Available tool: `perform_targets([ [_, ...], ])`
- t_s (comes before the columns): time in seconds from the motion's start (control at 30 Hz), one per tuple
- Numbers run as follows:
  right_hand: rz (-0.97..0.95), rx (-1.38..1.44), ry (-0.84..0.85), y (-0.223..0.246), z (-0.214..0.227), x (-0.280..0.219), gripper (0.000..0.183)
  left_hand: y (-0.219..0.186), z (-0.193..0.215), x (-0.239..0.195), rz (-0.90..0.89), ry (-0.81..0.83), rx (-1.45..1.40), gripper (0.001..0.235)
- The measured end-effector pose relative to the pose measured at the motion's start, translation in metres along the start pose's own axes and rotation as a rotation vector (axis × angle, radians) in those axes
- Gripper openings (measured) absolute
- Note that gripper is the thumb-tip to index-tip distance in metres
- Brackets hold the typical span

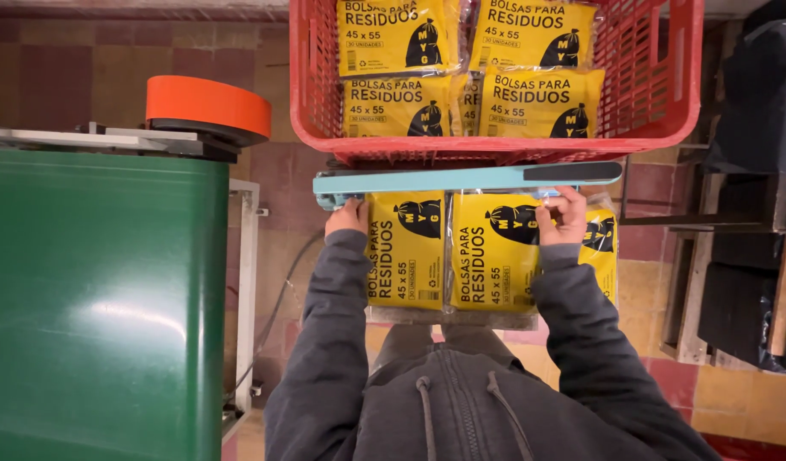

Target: Folding plastic bags and placing them into labeled plastic sleeves.

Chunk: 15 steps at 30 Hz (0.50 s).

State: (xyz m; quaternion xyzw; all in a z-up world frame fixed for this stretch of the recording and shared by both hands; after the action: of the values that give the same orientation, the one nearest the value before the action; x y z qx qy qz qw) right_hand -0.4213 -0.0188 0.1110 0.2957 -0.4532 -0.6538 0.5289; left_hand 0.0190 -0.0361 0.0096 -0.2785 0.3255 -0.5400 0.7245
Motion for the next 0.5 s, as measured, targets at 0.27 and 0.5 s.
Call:
perform_targets([
  [0.27, -0.091, -0.075, 0.016, -0.037, -0.001, 0.005, 0.055, -0.051, 0.027, -0.017, -0.038, -0.072, 0.152, 0.029],
  [0.5, -0.109, -0.325, 0.066, -0.031, 0.015, 0.003, 0.064, -0.156, -0.064, -0.071, -0.423, 0.200, 0.061, 0.015],
])
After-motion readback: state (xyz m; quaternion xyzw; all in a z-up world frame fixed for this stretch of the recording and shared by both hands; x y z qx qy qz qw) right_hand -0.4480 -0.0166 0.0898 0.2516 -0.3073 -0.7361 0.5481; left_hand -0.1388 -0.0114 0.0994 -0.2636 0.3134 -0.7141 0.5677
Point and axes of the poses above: each hand's wrist, its own x-axis towards the middle knuckle, its own z-axis out of the back of the hand, y = z × x, the point moved 4 cm from there along x, towards the middle knuckle, and after that the axes turned 13 degrees about -x, right-handed, at the moved point
